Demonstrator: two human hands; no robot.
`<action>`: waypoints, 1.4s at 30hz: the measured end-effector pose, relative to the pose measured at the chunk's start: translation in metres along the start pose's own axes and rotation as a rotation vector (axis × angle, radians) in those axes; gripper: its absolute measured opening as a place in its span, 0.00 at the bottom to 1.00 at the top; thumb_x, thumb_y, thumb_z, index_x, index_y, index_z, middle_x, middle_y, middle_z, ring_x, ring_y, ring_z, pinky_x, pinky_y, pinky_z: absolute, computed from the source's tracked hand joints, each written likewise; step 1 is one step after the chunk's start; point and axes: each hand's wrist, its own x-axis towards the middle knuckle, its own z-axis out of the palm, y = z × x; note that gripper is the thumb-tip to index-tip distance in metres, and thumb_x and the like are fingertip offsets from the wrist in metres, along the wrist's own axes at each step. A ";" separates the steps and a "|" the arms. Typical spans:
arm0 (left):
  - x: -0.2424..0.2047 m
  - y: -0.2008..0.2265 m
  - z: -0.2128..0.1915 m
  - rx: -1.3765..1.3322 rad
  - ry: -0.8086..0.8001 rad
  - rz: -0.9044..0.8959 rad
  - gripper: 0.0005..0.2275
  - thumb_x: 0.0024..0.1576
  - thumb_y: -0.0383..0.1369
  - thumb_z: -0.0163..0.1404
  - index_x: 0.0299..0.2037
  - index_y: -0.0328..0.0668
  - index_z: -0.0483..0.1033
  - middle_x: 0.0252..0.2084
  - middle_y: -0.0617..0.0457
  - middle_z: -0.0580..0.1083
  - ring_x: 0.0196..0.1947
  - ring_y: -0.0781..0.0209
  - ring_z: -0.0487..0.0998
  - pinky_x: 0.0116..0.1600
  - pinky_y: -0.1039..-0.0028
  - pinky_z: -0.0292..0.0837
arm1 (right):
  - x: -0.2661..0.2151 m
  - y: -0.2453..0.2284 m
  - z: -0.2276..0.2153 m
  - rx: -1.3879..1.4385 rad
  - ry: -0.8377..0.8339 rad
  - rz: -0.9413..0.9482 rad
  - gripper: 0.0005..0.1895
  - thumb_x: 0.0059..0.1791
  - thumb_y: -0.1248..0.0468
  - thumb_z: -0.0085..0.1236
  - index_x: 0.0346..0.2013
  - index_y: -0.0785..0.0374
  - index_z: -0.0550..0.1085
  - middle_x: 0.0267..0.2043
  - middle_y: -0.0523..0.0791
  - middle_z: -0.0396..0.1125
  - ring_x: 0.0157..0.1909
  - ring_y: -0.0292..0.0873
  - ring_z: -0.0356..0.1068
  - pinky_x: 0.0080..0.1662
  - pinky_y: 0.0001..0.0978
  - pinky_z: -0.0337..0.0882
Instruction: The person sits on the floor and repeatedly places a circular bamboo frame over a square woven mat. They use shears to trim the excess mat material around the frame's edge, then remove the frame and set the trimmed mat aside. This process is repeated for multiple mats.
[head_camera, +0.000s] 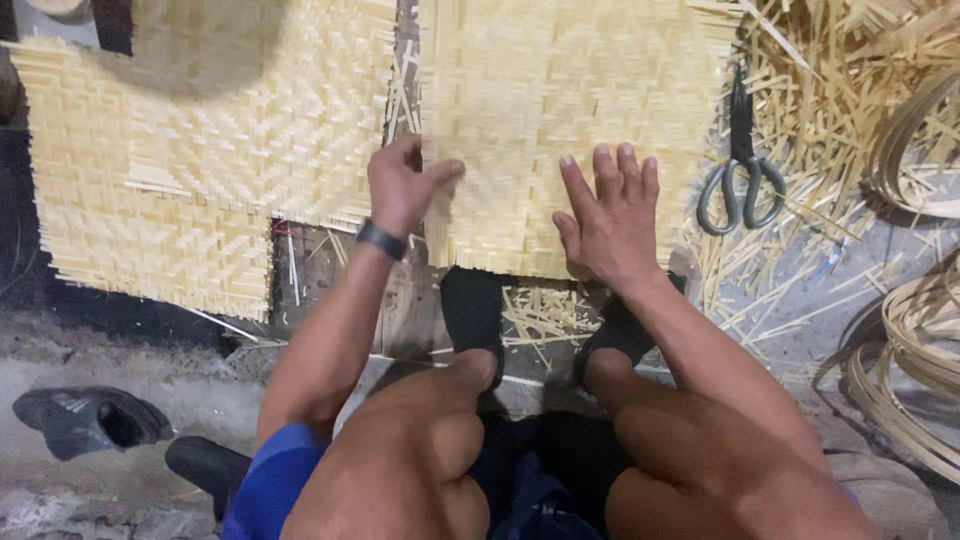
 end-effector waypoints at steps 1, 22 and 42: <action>0.012 -0.014 0.002 -0.118 -0.051 -0.033 0.13 0.45 0.32 0.68 0.38 0.38 0.82 0.29 0.60 0.80 0.26 0.72 0.77 0.32 0.79 0.75 | 0.001 0.000 -0.002 -0.008 0.007 0.000 0.35 0.53 0.51 0.57 0.74 0.55 0.64 0.73 0.59 0.51 0.75 0.67 0.46 0.71 0.69 0.43; 0.034 -0.040 0.005 0.277 0.025 -0.130 0.33 0.43 0.34 0.71 0.57 0.28 0.72 0.39 0.50 0.73 0.33 0.64 0.73 0.35 0.73 0.73 | -0.134 0.352 -0.008 -0.096 0.368 0.847 0.44 0.39 0.53 0.79 0.60 0.71 0.66 0.55 0.61 0.63 0.56 0.65 0.62 0.55 0.55 0.63; 0.006 -0.040 -0.113 0.386 0.211 -0.035 0.45 0.49 0.41 0.71 0.70 0.26 0.55 0.64 0.32 0.68 0.54 0.46 0.78 0.53 0.61 0.75 | -0.261 0.263 -0.048 -0.133 0.196 0.582 0.29 0.47 0.74 0.53 0.64 0.63 0.69 0.37 0.54 0.69 0.40 0.59 0.70 0.44 0.52 0.69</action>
